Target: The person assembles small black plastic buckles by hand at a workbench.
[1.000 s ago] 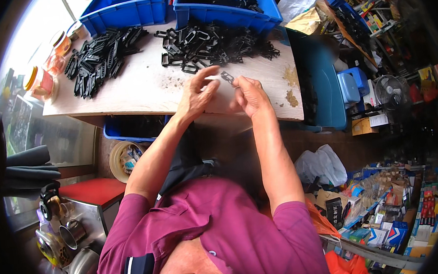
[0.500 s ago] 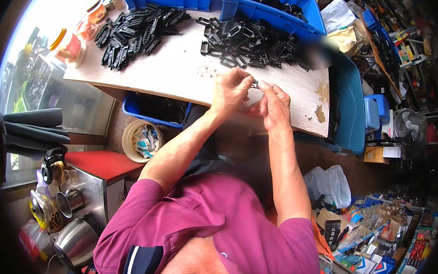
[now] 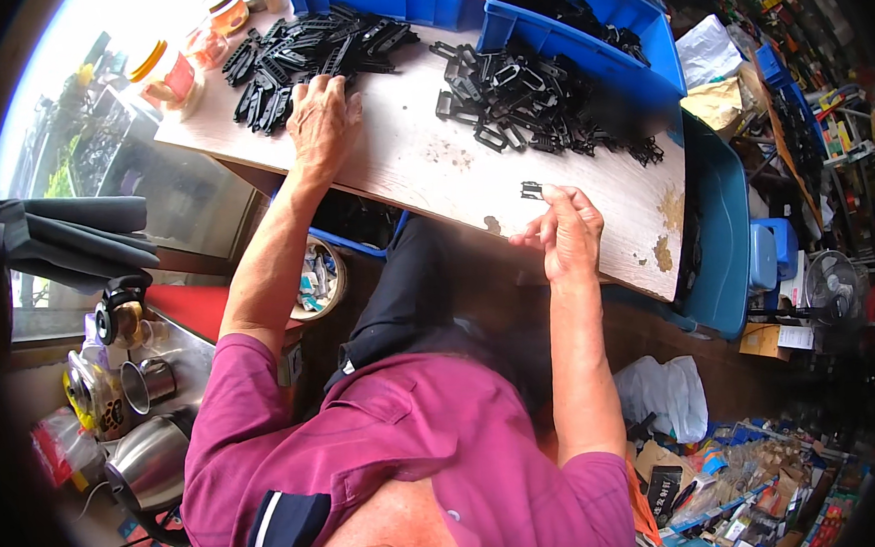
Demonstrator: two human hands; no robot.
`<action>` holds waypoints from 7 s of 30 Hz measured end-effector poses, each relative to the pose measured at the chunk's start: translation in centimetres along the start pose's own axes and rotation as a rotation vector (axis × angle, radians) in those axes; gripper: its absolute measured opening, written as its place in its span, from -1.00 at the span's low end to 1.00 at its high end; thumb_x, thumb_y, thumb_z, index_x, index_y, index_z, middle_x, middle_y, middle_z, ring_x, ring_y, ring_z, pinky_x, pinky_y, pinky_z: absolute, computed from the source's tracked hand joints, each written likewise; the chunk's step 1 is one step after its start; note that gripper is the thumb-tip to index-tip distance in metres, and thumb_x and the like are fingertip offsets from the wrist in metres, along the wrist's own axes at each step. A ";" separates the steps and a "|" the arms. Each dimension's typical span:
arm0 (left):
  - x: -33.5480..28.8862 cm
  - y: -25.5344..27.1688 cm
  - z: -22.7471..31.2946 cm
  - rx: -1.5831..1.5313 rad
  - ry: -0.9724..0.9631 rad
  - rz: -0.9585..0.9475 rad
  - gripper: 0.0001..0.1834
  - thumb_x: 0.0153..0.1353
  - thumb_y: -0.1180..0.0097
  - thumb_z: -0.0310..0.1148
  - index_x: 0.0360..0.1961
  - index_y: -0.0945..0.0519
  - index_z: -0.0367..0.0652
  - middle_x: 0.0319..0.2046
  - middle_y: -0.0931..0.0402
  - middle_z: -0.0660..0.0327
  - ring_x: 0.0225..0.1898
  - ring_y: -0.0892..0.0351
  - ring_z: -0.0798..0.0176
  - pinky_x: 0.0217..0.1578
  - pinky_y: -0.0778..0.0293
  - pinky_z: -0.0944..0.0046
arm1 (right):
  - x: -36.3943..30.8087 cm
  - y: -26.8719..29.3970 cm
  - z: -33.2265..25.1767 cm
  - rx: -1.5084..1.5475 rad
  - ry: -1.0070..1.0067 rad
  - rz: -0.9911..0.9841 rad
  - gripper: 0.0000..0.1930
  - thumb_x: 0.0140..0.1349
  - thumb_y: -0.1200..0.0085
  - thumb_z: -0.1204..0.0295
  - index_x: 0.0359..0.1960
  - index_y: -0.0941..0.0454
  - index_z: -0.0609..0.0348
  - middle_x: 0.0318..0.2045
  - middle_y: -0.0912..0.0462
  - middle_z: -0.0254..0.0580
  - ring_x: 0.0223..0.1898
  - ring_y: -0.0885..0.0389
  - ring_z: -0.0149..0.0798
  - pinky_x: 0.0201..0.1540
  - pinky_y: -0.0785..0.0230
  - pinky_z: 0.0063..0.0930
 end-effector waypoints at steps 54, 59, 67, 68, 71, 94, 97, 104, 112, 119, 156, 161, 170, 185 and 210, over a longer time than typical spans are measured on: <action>-5.0 1.9 4.9 -0.593 -0.123 -0.215 -0.65 0.25 -0.13 -0.12 -0.38 -0.51 -0.25 -0.36 -0.48 -0.10 -0.30 -0.52 -0.21 -0.28 -0.45 -0.04 | -0.6 0.4 0.1 -0.075 -0.005 0.019 -0.84 0.23 -0.09 0.30 -0.38 -0.45 0.10 -0.79 -0.37 -0.33 -0.67 -0.52 -0.31 -0.58 -0.60 -0.12; -5.8 1.9 5.2 -0.565 -0.069 -0.225 -0.66 0.23 -0.17 -0.14 -0.17 -0.50 -0.21 -0.42 -0.57 -0.05 -0.30 -0.59 -0.17 -0.28 -0.46 -0.04 | -0.2 -0.9 0.2 -0.048 0.008 0.024 -0.85 0.23 -0.08 0.36 -0.38 -0.44 0.16 -0.80 -0.31 -0.38 -0.73 -0.48 -0.32 -0.65 -0.58 -0.22; -7.8 1.2 8.7 -1.172 0.044 -0.313 -0.76 0.14 -0.26 -0.46 -0.16 -0.56 -0.25 -0.42 -0.59 0.24 -0.36 -0.55 0.36 -0.27 -0.46 0.32 | -0.1 -1.1 -0.3 0.090 0.067 0.008 -0.87 0.22 -0.08 0.39 -0.43 -0.44 0.11 -0.82 -0.32 -0.39 -0.74 -0.49 -0.33 -0.59 -0.63 -0.13; -8.4 1.1 9.5 -1.358 0.164 -0.389 -0.75 0.13 -0.28 -0.47 -0.15 -0.61 -0.25 -0.36 -0.57 0.36 -0.30 -0.47 0.51 -0.25 -0.43 0.42 | -0.2 -1.4 -0.5 0.103 0.086 -0.012 -0.86 0.22 -0.08 0.39 -0.46 -0.44 0.11 -0.82 -0.33 -0.38 -0.74 -0.49 -0.34 -0.57 -0.64 -0.10; -9.0 0.6 11.6 -1.433 0.095 -0.278 -0.73 0.14 -0.28 -0.42 -0.14 -0.61 -0.29 -0.38 -0.59 0.27 -0.34 -0.50 0.45 -0.26 -0.45 0.40 | -0.4 -2.0 -0.9 0.090 0.103 -0.032 -0.85 0.22 -0.09 0.39 -0.48 -0.44 0.11 -0.82 -0.34 -0.38 -0.75 -0.48 -0.35 -0.54 -0.65 -0.07; -9.0 1.8 13.7 -1.292 0.083 -0.472 -0.78 0.25 -0.20 -0.35 -0.15 -0.62 -0.25 -0.45 -0.61 0.25 -0.37 -0.56 0.45 -0.38 -0.51 0.40 | -0.4 -3.7 2.1 0.070 0.085 -0.045 -0.86 0.17 -0.22 0.44 -0.50 -0.53 0.10 -0.75 -0.37 -0.55 -0.78 -0.16 -0.64 -0.73 -0.08 -0.65; -9.4 1.4 13.9 -1.354 0.162 -0.448 -0.82 0.24 -0.19 -0.38 -0.19 -0.63 -0.25 -0.43 -0.63 0.25 -0.39 -0.57 0.45 -0.37 -0.51 0.40 | 0.1 -3.5 2.4 -0.025 0.069 0.000 -0.86 0.13 -0.24 0.46 -0.51 -0.51 0.09 -0.75 -0.35 -0.54 -0.78 -0.14 -0.65 -0.75 -0.16 -0.63; -9.6 0.5 13.0 -1.385 0.260 -0.372 -0.86 0.26 -0.18 -0.38 -0.26 -0.62 -0.23 -0.49 -0.57 0.32 -0.51 -0.45 0.52 -0.45 -0.41 0.47 | 0.2 -3.8 0.6 -0.048 0.006 -0.003 -0.83 0.11 -0.21 0.46 -0.43 -0.43 0.13 -0.77 -0.34 -0.40 -0.78 -0.31 -0.48 -0.68 -0.50 -0.36; -9.3 1.2 12.9 -1.578 0.432 -0.454 -0.71 0.15 -0.30 -0.35 -0.13 -0.56 -0.19 -0.42 -0.54 0.32 -0.48 -0.45 0.52 -0.57 -0.41 0.48 | 4.9 -2.4 -2.0 -0.328 0.025 0.200 -0.58 0.12 -0.17 0.49 0.04 -0.41 0.17 -0.72 -0.40 -0.33 -0.73 -0.46 -0.39 -0.62 -0.60 -0.29; -9.2 0.9 12.5 -1.551 0.378 -0.467 -0.71 0.15 -0.29 -0.35 -0.13 -0.55 -0.21 -0.41 -0.53 0.32 -0.50 -0.44 0.51 -0.55 -0.43 0.47 | 7.4 -2.4 -1.7 -0.622 0.010 0.256 -0.64 0.01 -0.19 0.51 -0.09 -0.56 0.21 -0.53 -0.59 -0.16 -0.72 -0.49 -0.38 -0.69 -0.54 -0.41; -9.5 0.4 12.3 -1.666 0.412 -0.434 -0.71 0.18 -0.27 -0.40 -0.09 -0.55 -0.22 -0.39 -0.55 0.29 -0.49 -0.49 0.49 -0.52 -0.49 0.47 | 5.4 -1.2 -2.3 -0.451 -0.024 0.172 -0.75 0.11 -0.20 0.45 -0.18 -0.49 0.18 -0.75 -0.41 -0.34 -0.75 -0.47 -0.40 -0.66 -0.54 -0.37; -9.3 0.5 12.4 -1.661 0.420 -0.446 -0.71 0.18 -0.27 -0.40 -0.09 -0.55 -0.22 -0.38 -0.54 0.29 -0.47 -0.49 0.49 -0.51 -0.50 0.47 | 6.7 -1.7 -2.0 -0.632 0.002 0.194 -0.69 0.07 -0.24 0.44 -0.16 -0.49 0.22 -0.64 -0.48 -0.26 -0.74 -0.43 -0.41 -0.71 -0.49 -0.40; -9.1 0.9 11.9 -1.679 0.376 -0.458 -0.68 0.24 -0.23 -0.41 -0.02 -0.49 -0.27 -0.42 -0.54 0.24 -0.51 -0.53 0.45 -0.46 -0.55 0.46 | 5.6 -1.1 -2.7 -0.520 -0.168 0.186 -0.77 0.15 -0.23 0.31 -0.31 -0.51 0.17 -0.79 -0.29 -0.39 -0.76 -0.42 -0.37 -0.69 -0.51 -0.32; -8.5 -0.2 14.9 -1.999 0.763 -0.640 -0.70 0.23 -0.22 -0.44 -0.04 -0.43 -0.14 -0.36 -0.61 0.14 -0.48 -0.66 0.33 -0.51 -0.62 0.39 | -0.9 -4.5 0.5 0.040 0.047 -0.080 -0.70 0.22 -0.22 0.28 -0.21 -0.49 0.26 -0.78 -0.40 -0.38 -0.78 -0.41 -0.39 -0.66 -0.50 -0.39; -9.1 1.2 14.6 -1.541 0.379 -0.702 -0.71 0.12 -0.20 -0.46 -0.12 -0.54 -0.29 -0.54 -0.51 0.31 -0.59 -0.48 0.50 -0.57 -0.49 0.45 | 0.3 -2.6 -0.5 0.070 0.216 -0.137 -0.88 0.24 -0.13 0.41 -0.35 -0.47 0.17 -0.81 -0.31 -0.39 -0.82 -0.28 -0.42 -0.71 -0.28 -0.51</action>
Point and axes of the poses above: each hand's wrist, its own x-axis towards the middle knuckle, its own y-axis out of the back of the hand, z = x × y, the point moved 1 cm from there along x, towards the middle knuckle
